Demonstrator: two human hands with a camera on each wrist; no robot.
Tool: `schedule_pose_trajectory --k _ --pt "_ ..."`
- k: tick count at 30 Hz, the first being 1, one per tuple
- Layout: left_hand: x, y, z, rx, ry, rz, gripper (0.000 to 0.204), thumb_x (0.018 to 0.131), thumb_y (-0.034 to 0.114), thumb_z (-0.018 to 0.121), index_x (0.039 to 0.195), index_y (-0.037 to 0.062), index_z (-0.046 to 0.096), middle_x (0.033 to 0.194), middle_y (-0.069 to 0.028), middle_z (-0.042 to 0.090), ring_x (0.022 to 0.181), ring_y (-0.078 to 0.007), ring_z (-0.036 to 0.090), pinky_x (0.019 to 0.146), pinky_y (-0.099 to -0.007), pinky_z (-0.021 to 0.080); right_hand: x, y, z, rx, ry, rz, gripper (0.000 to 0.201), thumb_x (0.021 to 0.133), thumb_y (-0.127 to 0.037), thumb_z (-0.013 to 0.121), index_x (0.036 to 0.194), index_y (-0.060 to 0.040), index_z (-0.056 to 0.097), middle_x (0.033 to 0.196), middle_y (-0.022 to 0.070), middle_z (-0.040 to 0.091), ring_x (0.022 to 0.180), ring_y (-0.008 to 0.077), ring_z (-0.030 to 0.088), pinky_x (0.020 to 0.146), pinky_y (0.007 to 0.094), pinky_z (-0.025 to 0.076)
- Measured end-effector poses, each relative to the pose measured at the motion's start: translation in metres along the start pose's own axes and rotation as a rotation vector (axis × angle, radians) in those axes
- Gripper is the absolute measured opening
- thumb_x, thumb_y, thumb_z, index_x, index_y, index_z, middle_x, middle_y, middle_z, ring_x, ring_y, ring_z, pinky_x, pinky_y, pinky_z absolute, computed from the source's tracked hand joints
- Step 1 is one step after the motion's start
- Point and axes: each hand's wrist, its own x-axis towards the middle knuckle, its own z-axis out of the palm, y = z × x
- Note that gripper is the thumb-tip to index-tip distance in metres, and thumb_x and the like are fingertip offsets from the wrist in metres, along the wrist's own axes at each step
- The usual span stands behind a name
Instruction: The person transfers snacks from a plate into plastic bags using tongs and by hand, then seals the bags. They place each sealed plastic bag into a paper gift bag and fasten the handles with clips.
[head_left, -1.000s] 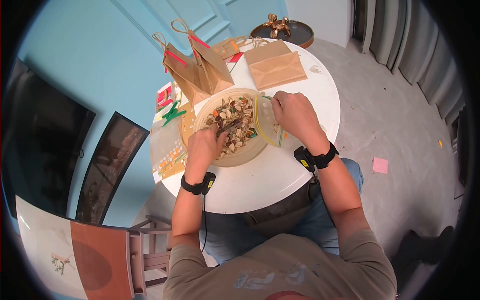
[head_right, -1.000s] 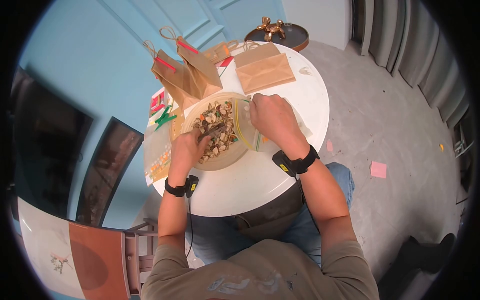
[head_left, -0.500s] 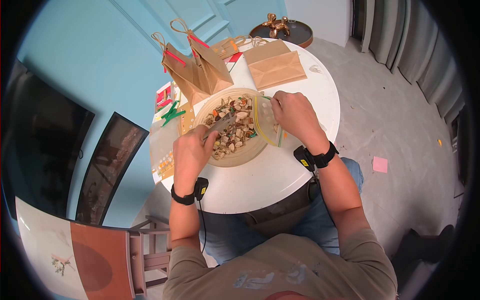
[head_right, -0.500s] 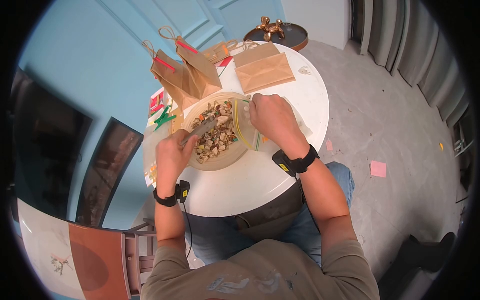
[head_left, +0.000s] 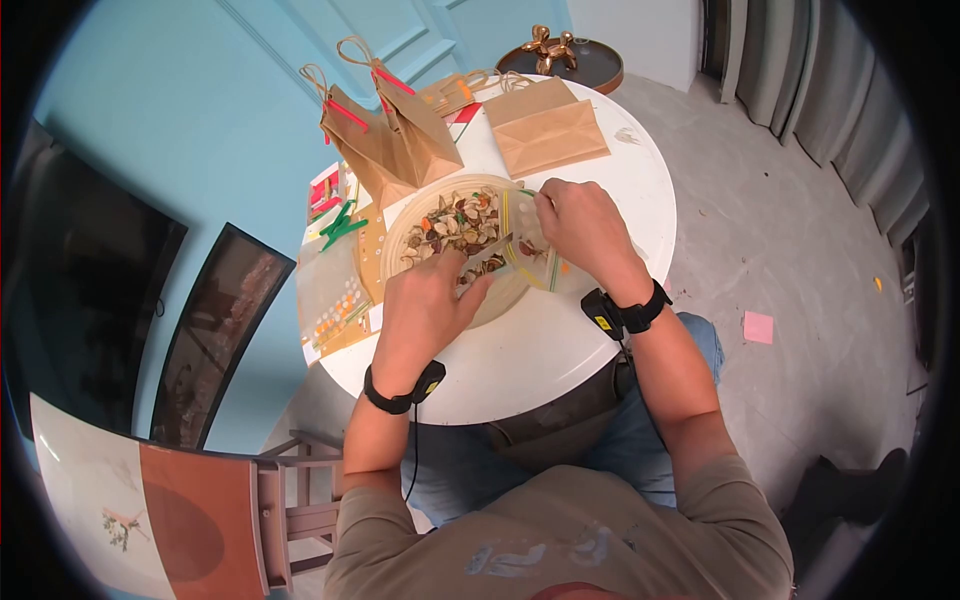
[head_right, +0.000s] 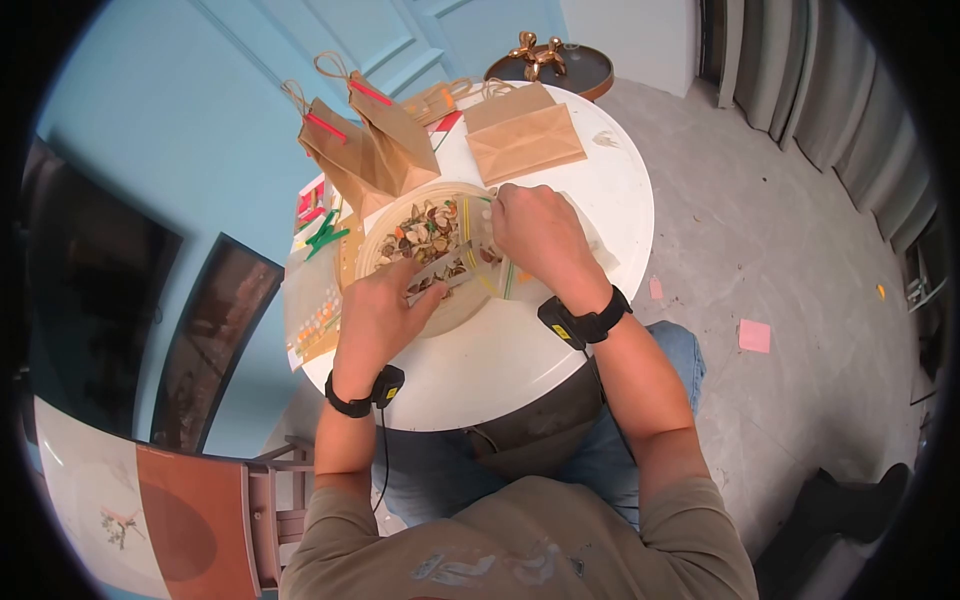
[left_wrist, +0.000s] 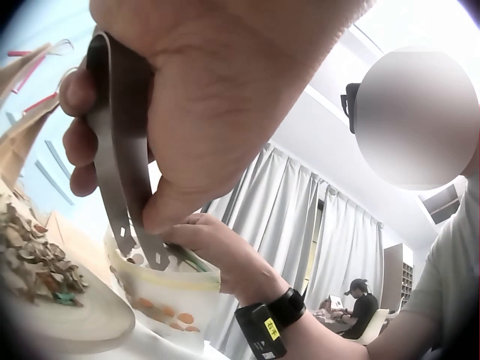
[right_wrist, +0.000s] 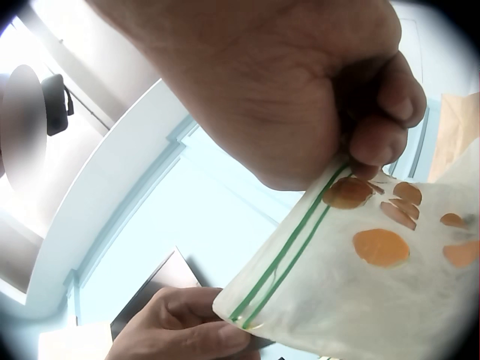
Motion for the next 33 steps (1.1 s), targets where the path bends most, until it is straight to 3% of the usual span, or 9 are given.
schedule_pose_trajectory --k 3,5,6,9,11,17,22,25,33 --pt "0.0 -0.006 -0.001 -0.002 0.079 0.044 0.036 0.092 0.03 0.091 0.105 -0.0014 0.08 0.083 -0.0211 0.077 0.07 -0.0383 0.075 0.066 -0.0449 0.058 0.001 0.003 -0.007 -0.009 0.024 0.005 0.029 0.105 -0.016 0.065 0.09 0.0047 0.078 0.082 0.031 0.074 0.079 0.0503 0.075 0.081 0.0561 0.061" --pt "-0.002 -0.013 -0.009 -0.009 0.084 -0.161 0.037 0.091 0.031 0.091 0.106 -0.0012 0.081 0.084 -0.0217 0.078 0.071 -0.0403 0.075 0.067 -0.0459 0.059 0.001 0.005 -0.012 -0.009 0.041 0.011 0.029 0.105 -0.016 0.065 0.09 0.0046 0.078 0.082 0.0308 0.074 0.079 0.05 0.075 0.08 0.0558 0.061" --pt "-0.003 -0.017 -0.011 -0.008 0.084 -0.161 0.037 0.091 0.031 0.091 0.106 -0.0012 0.081 0.084 -0.0217 0.078 0.071 -0.0403 0.075 0.067 -0.0459 0.059 0.001 0.006 -0.016 -0.019 0.072 0.013 0.029 0.105 -0.016 0.065 0.09 0.0044 0.079 0.082 0.0306 0.074 0.079 0.0496 0.075 0.079 0.0555 0.061" --pt "-0.005 -0.03 -0.002 0.04 0.058 -0.204 0.037 0.091 0.033 0.091 0.104 -0.0007 0.08 0.082 -0.0217 0.077 0.071 -0.0409 0.074 0.068 -0.0466 0.059 0.0 0.002 -0.035 -0.007 0.099 0.043 0.029 0.105 -0.016 0.065 0.089 0.0042 0.079 0.081 0.0304 0.074 0.078 0.0489 0.075 0.079 0.0549 0.062" --pt "-0.005 -0.032 0.009 0.051 -0.092 -0.228 0.037 0.092 0.035 0.09 0.099 0.0003 0.079 0.082 -0.0222 0.076 0.072 -0.0413 0.075 0.069 -0.0484 0.059 0.001 0.002 -0.04 0.013 0.095 0.072 0.029 0.105 -0.017 0.066 0.089 0.0041 0.079 0.081 0.0303 0.074 0.078 0.0487 0.075 0.079 0.0548 0.062" --pt "-0.005 -0.023 0.034 0.17 -0.11 -0.069 0.038 0.096 0.033 0.085 0.098 -0.0033 0.073 0.078 -0.0225 0.075 0.076 -0.0433 0.077 0.068 -0.0516 0.061 0.002 0.01 -0.037 -0.017 0.127 0.045 0.031 0.106 -0.016 0.064 0.088 0.0052 0.078 0.082 0.0311 0.074 0.077 0.0492 0.075 0.078 0.0553 0.061" --pt "-0.004 -0.033 0.038 0.263 -0.092 -0.17 0.04 0.097 0.033 0.083 0.105 -0.0055 0.076 0.081 -0.0242 0.076 0.076 -0.0449 0.078 0.069 -0.0525 0.062 0.003 0.009 -0.035 -0.017 0.092 0.057 0.027 0.106 -0.018 0.068 0.099 0.005 0.081 0.086 0.0289 0.076 0.079 0.0477 0.074 0.079 0.0528 0.06" --pt "-0.004 -0.041 0.042 0.245 -0.098 -0.17 0.039 0.099 0.033 0.082 0.108 -0.0052 0.077 0.082 -0.0249 0.077 0.075 -0.0457 0.077 0.07 -0.0529 0.062 0.002 0.007 -0.033 -0.013 0.096 0.038 0.029 0.105 -0.016 0.066 0.091 0.0053 0.079 0.083 0.0312 0.074 0.078 0.0491 0.075 0.08 0.0547 0.061" --pt "-0.003 -0.057 0.048 0.188 -0.085 -0.116 0.031 0.101 0.028 0.08 0.107 -0.0026 0.078 0.078 -0.0257 0.075 0.075 -0.0459 0.076 0.069 -0.0542 0.061 0.0 0.006 -0.027 -0.017 0.078 0.03 0.028 0.105 -0.016 0.067 0.091 0.0052 0.079 0.08 0.031 0.074 0.077 0.049 0.075 0.078 0.0547 0.061"
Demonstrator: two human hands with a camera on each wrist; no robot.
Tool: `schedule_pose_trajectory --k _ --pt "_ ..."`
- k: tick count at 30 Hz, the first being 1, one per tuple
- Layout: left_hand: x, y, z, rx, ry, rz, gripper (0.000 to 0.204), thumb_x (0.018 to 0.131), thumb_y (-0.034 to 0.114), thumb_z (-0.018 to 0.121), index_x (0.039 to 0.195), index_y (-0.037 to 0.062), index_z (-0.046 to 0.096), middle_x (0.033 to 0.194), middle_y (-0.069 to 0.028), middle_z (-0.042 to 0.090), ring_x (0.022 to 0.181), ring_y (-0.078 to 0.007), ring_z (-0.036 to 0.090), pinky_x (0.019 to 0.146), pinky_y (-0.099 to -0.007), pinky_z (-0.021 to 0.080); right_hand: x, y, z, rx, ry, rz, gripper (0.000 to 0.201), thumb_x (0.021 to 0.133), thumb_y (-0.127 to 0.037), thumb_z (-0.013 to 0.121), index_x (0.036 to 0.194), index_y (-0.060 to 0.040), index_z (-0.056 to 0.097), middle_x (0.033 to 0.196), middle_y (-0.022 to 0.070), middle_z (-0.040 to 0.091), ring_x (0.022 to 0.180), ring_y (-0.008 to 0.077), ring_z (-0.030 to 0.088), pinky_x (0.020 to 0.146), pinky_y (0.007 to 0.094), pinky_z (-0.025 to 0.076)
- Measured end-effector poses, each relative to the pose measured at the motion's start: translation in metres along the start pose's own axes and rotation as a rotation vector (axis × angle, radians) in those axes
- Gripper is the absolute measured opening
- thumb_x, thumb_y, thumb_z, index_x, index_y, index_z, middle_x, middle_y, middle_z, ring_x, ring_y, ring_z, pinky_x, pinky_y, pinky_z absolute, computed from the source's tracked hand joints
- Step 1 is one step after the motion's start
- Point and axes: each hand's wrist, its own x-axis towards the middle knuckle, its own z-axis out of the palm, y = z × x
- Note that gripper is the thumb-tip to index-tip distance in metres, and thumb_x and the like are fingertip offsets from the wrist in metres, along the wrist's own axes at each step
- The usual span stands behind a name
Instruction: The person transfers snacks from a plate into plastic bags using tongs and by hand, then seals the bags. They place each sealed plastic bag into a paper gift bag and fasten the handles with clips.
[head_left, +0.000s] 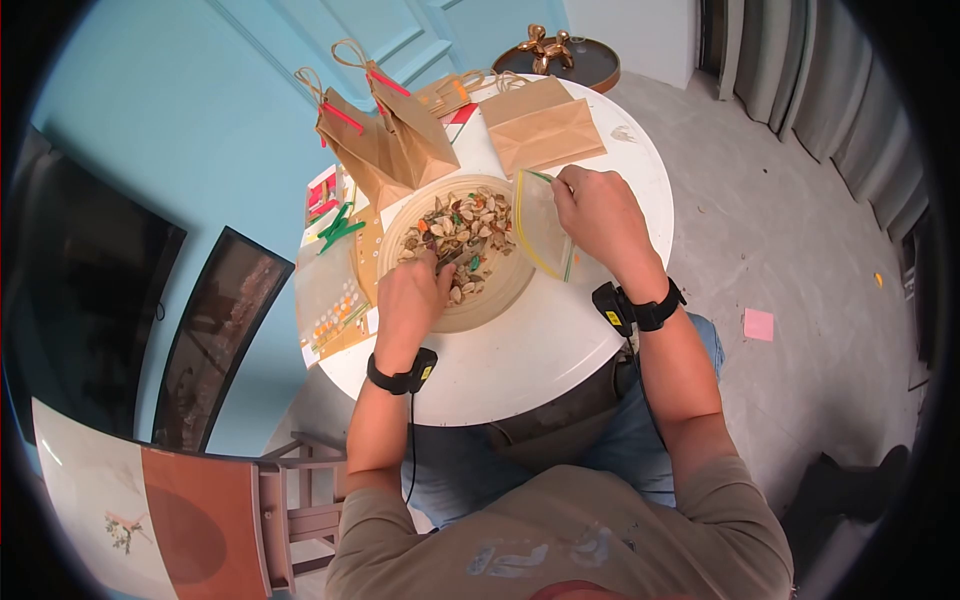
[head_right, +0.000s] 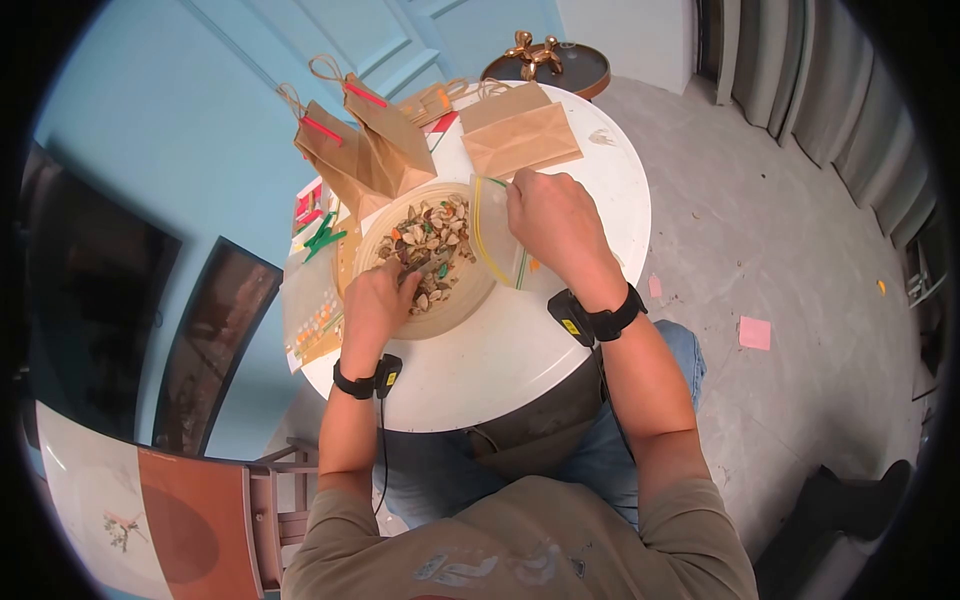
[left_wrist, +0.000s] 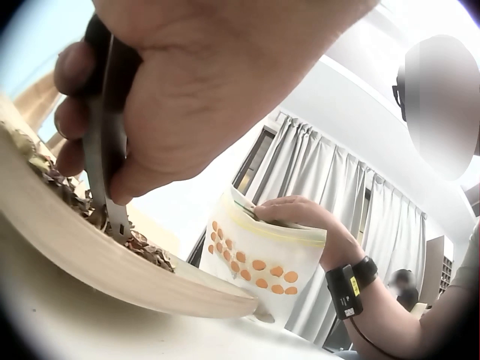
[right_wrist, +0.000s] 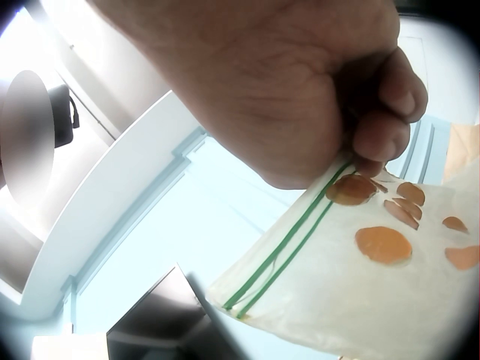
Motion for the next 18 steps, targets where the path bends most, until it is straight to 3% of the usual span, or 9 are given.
schedule_pose_trajectory --k 8,15,18 --pt "-0.007 -0.006 -0.01 -0.049 0.039 -0.025 0.028 0.101 0.026 0.081 0.09 0.001 0.073 0.081 -0.0264 0.075 0.078 -0.0479 0.075 0.071 -0.0557 0.059 0.0 0.0 0.006 -0.018 -0.004 -0.022 0.029 0.105 -0.016 0.067 0.088 0.0052 0.077 0.079 0.0312 0.073 0.075 0.0485 0.075 0.077 0.0543 0.062" --pt "-0.011 0.008 -0.058 -0.046 0.107 -0.085 0.028 0.1 0.027 0.083 0.09 0.0023 0.073 0.081 -0.0249 0.075 0.075 -0.0456 0.074 0.067 -0.0531 0.058 0.002 0.002 0.013 -0.011 -0.03 -0.011 0.029 0.105 -0.016 0.066 0.089 0.0053 0.078 0.082 0.0318 0.074 0.079 0.0502 0.075 0.08 0.0552 0.061" --pt "-0.012 0.022 -0.074 -0.056 0.141 -0.084 0.026 0.099 0.027 0.085 0.097 0.0018 0.08 0.082 -0.0229 0.076 0.074 -0.0437 0.074 0.069 -0.0494 0.058 0.002 0.002 0.016 -0.011 -0.045 -0.002 0.028 0.105 -0.016 0.066 0.09 0.0051 0.078 0.082 0.0318 0.074 0.079 0.0504 0.075 0.081 0.0554 0.061"
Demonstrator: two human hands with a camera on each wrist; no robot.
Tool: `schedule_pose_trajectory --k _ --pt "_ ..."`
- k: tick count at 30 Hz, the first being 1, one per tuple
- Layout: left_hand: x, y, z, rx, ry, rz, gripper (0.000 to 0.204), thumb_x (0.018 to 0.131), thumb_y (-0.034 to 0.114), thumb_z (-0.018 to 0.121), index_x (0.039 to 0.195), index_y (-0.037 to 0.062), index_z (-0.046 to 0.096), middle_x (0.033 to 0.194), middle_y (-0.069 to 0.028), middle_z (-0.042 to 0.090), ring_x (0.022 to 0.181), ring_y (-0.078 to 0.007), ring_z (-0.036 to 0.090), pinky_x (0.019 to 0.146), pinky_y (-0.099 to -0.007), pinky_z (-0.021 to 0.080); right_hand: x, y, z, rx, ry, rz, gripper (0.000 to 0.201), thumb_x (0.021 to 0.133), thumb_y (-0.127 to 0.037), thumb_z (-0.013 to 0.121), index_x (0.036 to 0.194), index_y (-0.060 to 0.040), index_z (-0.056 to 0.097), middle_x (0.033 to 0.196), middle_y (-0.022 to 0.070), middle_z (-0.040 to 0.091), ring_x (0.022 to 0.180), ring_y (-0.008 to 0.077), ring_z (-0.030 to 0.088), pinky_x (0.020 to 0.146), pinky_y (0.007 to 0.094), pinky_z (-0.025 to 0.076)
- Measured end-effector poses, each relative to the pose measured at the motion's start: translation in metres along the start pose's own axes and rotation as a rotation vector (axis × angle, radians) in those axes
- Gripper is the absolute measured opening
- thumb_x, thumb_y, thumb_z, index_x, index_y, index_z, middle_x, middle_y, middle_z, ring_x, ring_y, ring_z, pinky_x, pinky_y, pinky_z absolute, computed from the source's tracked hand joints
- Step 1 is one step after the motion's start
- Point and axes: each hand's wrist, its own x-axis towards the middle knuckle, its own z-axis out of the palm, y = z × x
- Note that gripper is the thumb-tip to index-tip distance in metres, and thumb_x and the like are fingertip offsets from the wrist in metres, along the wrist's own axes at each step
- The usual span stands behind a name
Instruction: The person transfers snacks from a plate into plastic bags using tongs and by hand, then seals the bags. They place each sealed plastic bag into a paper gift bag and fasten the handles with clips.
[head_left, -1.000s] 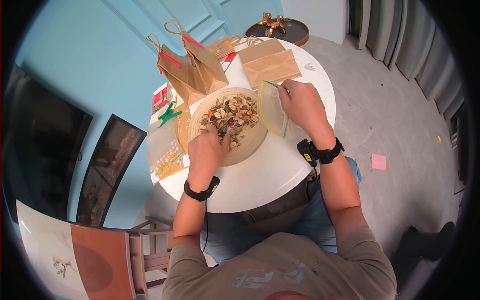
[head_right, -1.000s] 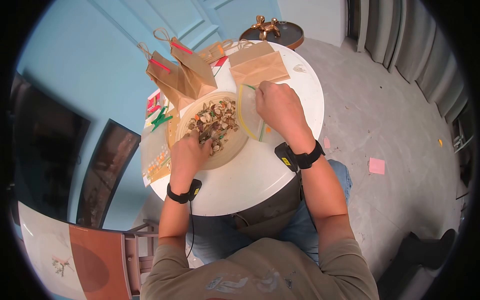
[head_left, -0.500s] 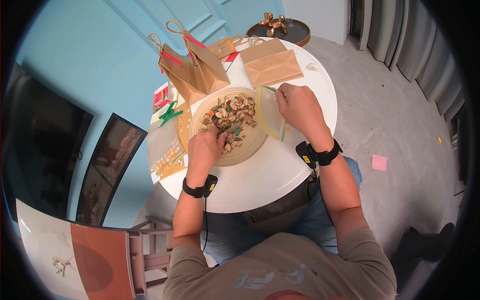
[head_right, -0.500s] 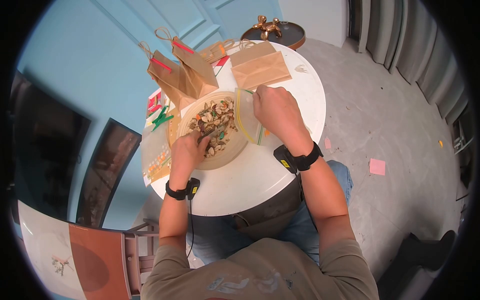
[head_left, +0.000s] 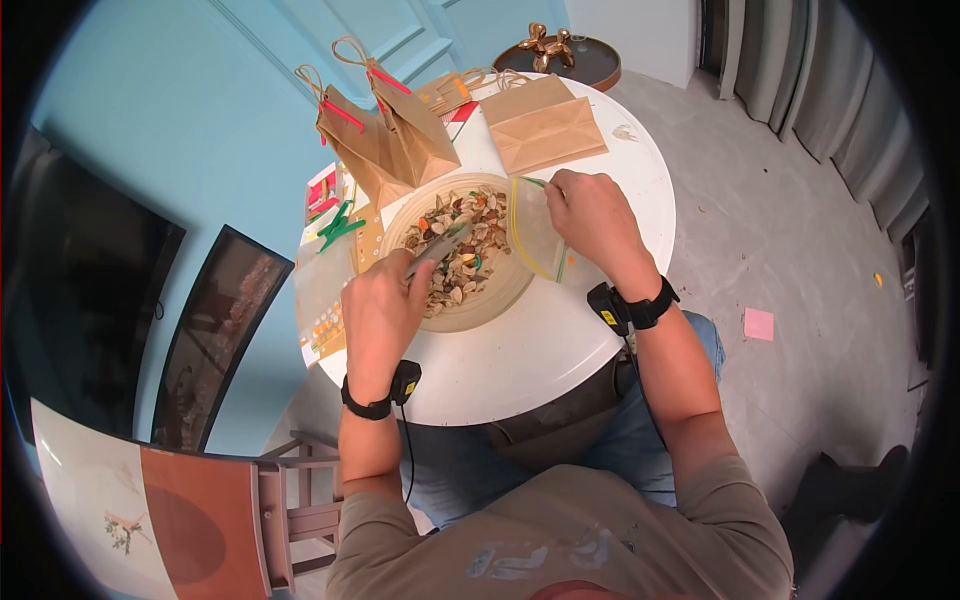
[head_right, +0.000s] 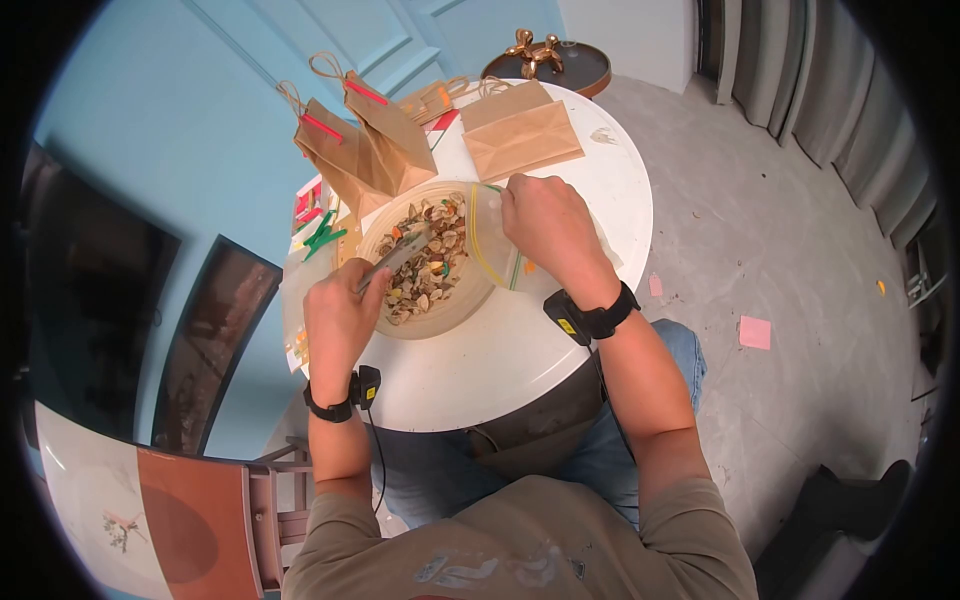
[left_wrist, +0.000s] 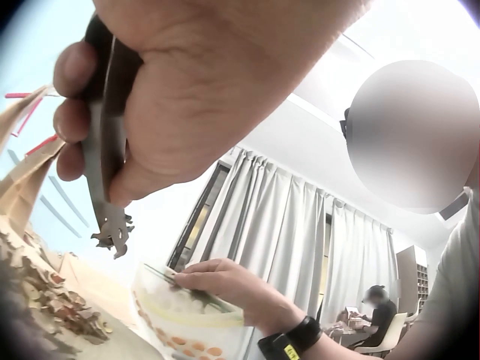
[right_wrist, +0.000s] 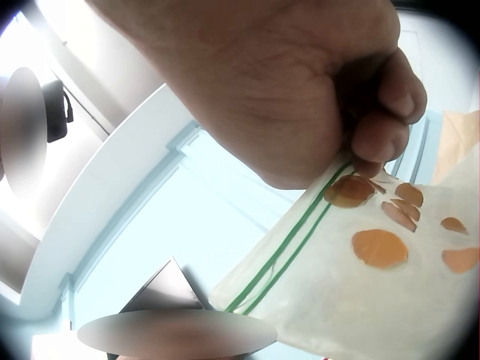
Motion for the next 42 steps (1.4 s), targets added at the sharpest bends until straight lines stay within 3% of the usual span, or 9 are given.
schedule_pose_trajectory --k 6,8,12,15,17,22,28,39,42 --pt "0.007 0.032 0.013 -0.111 0.047 0.172 0.026 0.099 0.027 0.085 0.101 0.0019 0.079 0.079 -0.0207 0.076 0.073 -0.0424 0.074 0.067 -0.0466 0.058 -0.002 -0.003 0.004 0.001 -0.015 -0.011 0.029 0.105 -0.016 0.066 0.09 0.0046 0.078 0.082 0.0319 0.074 0.078 0.0506 0.074 0.081 0.0556 0.061" --pt "0.012 0.039 0.03 -0.103 -0.01 0.264 0.028 0.097 0.029 0.086 0.103 0.0018 0.079 0.078 -0.0196 0.075 0.072 -0.0408 0.075 0.066 -0.0466 0.058 -0.002 -0.003 0.004 0.0 -0.022 -0.014 0.029 0.105 -0.016 0.065 0.089 0.0046 0.078 0.082 0.0319 0.074 0.078 0.0506 0.074 0.081 0.0556 0.061" --pt "0.015 0.041 0.031 -0.144 -0.002 0.235 0.033 0.095 0.032 0.088 0.105 0.0011 0.08 0.078 -0.0196 0.076 0.07 -0.0388 0.075 0.066 -0.0463 0.059 0.0 -0.001 0.001 -0.006 0.015 -0.023 0.029 0.104 -0.016 0.066 0.089 0.0048 0.078 0.082 0.0321 0.074 0.079 0.0507 0.075 0.081 0.0556 0.061" --pt "0.008 0.029 0.017 -0.171 -0.042 0.092 0.039 0.093 0.034 0.09 0.109 0.0 0.081 0.079 -0.0207 0.076 0.069 -0.0371 0.075 0.068 -0.0458 0.06 0.001 0.0 -0.005 0.0 0.05 -0.014 0.029 0.104 -0.016 0.066 0.088 0.005 0.078 0.083 0.0318 0.074 0.08 0.0502 0.075 0.08 0.0555 0.061" --pt "0.005 0.019 0.013 -0.111 -0.049 0.004 0.035 0.093 0.032 0.089 0.098 -0.0002 0.076 0.077 -0.0225 0.075 0.073 -0.0429 0.076 0.067 -0.0506 0.06 0.002 0.001 -0.01 0.012 0.065 -0.007 0.029 0.104 -0.016 0.066 0.088 0.0051 0.078 0.083 0.0316 0.074 0.08 0.0498 0.075 0.08 0.0554 0.062" --pt "0.004 -0.011 0.05 -0.027 -0.056 0.061 0.037 0.094 0.035 0.087 0.095 -0.0004 0.075 0.074 -0.0229 0.075 0.072 -0.043 0.076 0.068 -0.0508 0.061 0.001 0.001 -0.025 -0.025 0.116 0.051 0.029 0.104 -0.016 0.066 0.09 0.0051 0.079 0.083 0.0309 0.074 0.078 0.0488 0.075 0.079 0.0548 0.062" --pt "0.016 0.002 0.08 -0.069 -0.144 0.12 0.04 0.096 0.039 0.085 0.095 0.0006 0.074 0.079 -0.0232 0.077 0.076 -0.0432 0.077 0.07 -0.0513 0.062 0.003 0.004 -0.022 -0.028 0.122 0.049 0.029 0.104 -0.016 0.065 0.089 0.005 0.079 0.082 0.0309 0.074 0.078 0.049 0.075 0.079 0.0552 0.062" --pt "0.004 -0.01 0.071 0.109 -0.208 0.007 0.038 0.1 0.035 0.079 0.103 -0.0032 0.076 0.083 -0.0249 0.078 0.075 -0.0442 0.078 0.069 -0.0531 0.062 0.001 0.0 -0.02 -0.016 0.081 0.035 0.028 0.104 -0.015 0.065 0.088 0.005 0.078 0.084 0.0311 0.074 0.079 0.0493 0.075 0.079 0.055 0.061" --pt "0.001 -0.013 0.071 0.1 -0.139 0.046 0.036 0.1 0.033 0.079 0.101 -0.0032 0.076 0.08 -0.0249 0.077 0.073 -0.0445 0.077 0.068 -0.0529 0.062 0.0 0.0 -0.019 -0.022 0.08 0.033 0.028 0.104 -0.015 0.066 0.089 0.005 0.078 0.083 0.031 0.074 0.079 0.0493 0.075 0.079 0.0549 0.061"
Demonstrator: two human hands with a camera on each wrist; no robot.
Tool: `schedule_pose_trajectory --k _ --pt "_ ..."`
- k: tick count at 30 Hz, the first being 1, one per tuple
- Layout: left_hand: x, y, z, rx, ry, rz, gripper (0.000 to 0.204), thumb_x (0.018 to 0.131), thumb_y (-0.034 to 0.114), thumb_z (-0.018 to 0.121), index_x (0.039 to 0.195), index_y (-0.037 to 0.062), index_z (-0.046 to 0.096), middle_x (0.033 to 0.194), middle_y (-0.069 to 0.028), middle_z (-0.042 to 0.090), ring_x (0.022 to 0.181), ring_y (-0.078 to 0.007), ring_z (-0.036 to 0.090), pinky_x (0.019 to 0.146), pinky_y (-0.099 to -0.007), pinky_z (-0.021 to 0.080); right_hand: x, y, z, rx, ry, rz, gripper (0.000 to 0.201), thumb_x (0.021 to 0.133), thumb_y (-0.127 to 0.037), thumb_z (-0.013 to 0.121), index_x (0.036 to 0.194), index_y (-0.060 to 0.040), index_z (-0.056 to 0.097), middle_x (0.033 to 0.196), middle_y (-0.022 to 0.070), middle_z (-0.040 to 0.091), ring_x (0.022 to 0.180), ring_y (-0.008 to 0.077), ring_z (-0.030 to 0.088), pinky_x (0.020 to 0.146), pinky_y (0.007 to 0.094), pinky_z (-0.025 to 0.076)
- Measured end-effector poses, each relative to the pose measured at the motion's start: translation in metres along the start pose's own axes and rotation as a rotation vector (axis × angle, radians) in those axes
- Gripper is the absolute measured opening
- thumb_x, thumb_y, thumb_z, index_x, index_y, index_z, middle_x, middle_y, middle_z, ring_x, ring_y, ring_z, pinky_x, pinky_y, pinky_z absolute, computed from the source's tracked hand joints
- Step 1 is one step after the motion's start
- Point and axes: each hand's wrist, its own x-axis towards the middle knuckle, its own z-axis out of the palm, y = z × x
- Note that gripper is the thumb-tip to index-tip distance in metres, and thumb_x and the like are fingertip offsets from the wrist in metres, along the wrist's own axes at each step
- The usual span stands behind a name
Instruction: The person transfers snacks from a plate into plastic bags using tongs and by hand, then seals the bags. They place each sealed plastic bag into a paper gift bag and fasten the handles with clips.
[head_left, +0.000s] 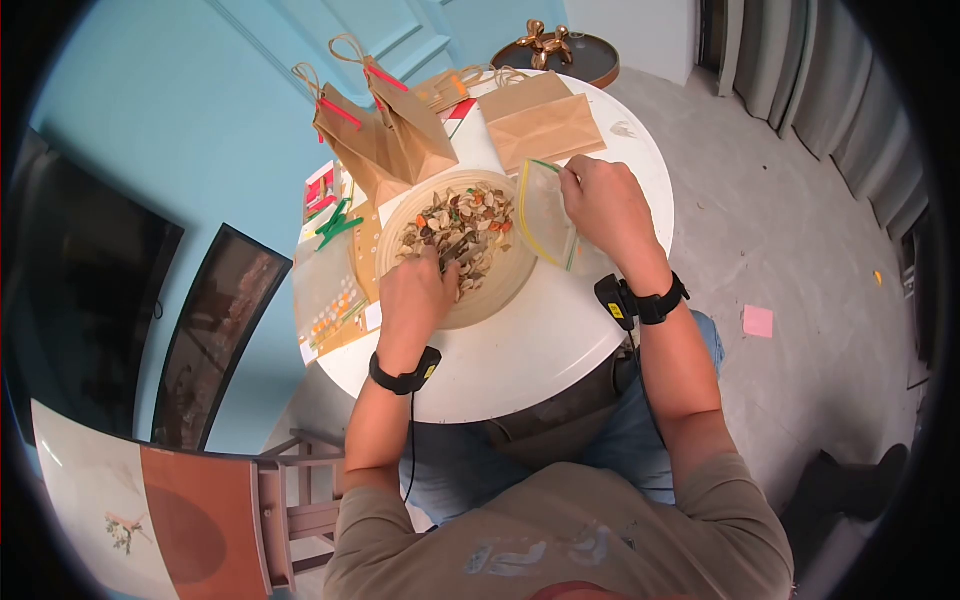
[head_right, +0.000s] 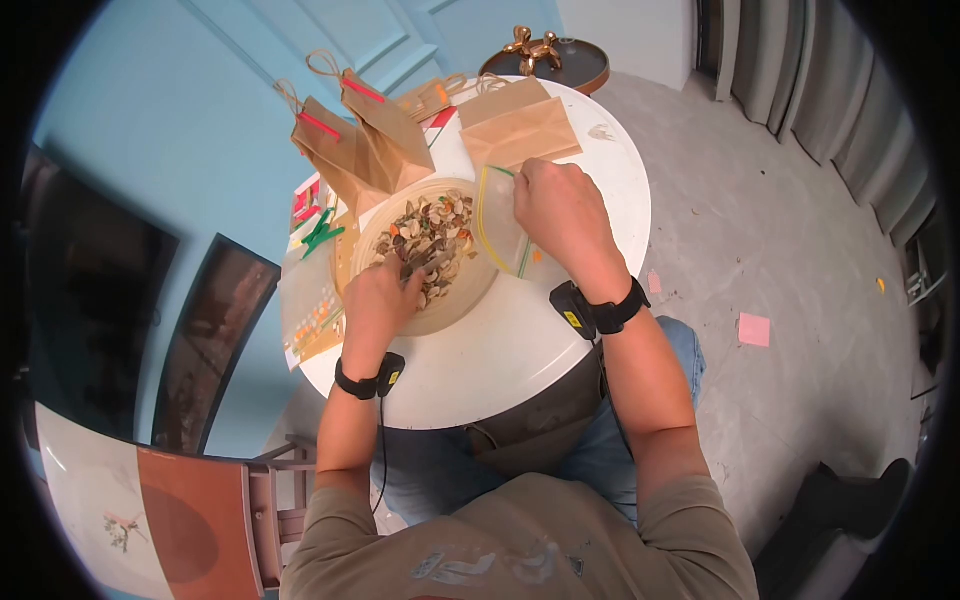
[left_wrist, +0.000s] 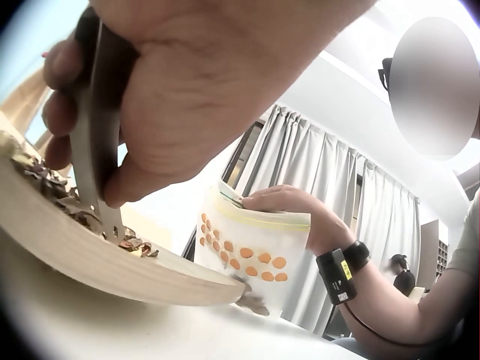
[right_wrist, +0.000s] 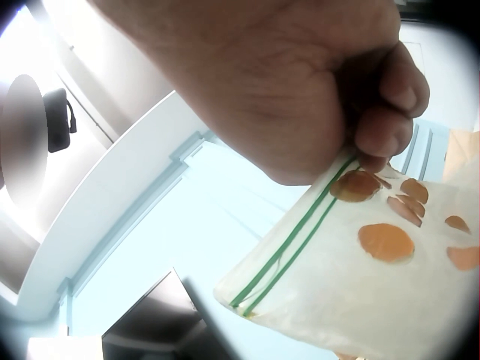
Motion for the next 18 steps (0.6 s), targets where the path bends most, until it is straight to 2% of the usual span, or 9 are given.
schedule_pose_trajectory --k 2,4,7,11,18 --pt "0.001 -0.001 0.002 0.014 0.003 0.031 0.033 0.1 0.03 0.081 0.099 -0.0028 0.075 0.076 -0.0244 0.075 0.071 -0.0448 0.076 0.066 -0.0527 0.062 0.001 0.001 -0.002 -0.002 0.002 0.0 0.028 0.104 -0.015 0.066 0.089 0.0051 0.078 0.083 0.0311 0.074 0.079 0.0492 0.075 0.079 0.0549 0.061" --pt "0.0 -0.004 0.005 0.0 0.024 0.049 0.031 0.1 0.028 0.081 0.097 -0.0024 0.075 0.074 -0.0242 0.074 0.07 -0.045 0.076 0.066 -0.0528 0.061 0.0 0.001 -0.004 0.0 -0.025 0.015 0.027 0.105 -0.018 0.067 0.097 0.005 0.081 0.086 0.0299 0.075 0.079 0.0485 0.074 0.079 0.0536 0.06" --pt "-0.001 -0.006 0.005 -0.015 0.039 0.061 0.029 0.1 0.027 0.081 0.095 -0.0012 0.075 0.073 -0.024 0.074 0.07 -0.0453 0.075 0.065 -0.0535 0.06 0.001 0.001 -0.002 -0.006 -0.01 0.006 0.027 0.104 -0.015 0.067 0.089 0.0049 0.079 0.083 0.0314 0.074 0.08 0.0492 0.075 0.079 0.0548 0.061" --pt "-0.004 -0.009 0.002 -0.052 0.064 0.061 0.029 0.1 0.027 0.081 0.092 0.0004 0.075 0.075 -0.0237 0.074 0.071 -0.0454 0.074 0.066 -0.0539 0.059 0.0 0.0 0.001 0.007 -0.016 -0.003 0.027 0.104 -0.015 0.068 0.089 0.005 0.078 0.082 0.0313 0.074 0.079 0.0494 0.075 0.079 0.0547 0.061" --pt "-0.01 0.003 -0.044 -0.071 0.12 -0.034 0.028 0.1 0.026 0.082 0.091 0.0017 0.074 0.079 -0.0239 0.075 0.074 -0.0441 0.075 0.067 -0.0522 0.059 -0.001 -0.001 0.009 0.006 -0.04 -0.012 0.028 0.105 -0.016 0.067 0.09 0.005 0.078 0.083 0.0312 0.074 0.079 0.0496 0.075 0.08 0.0547 0.061"
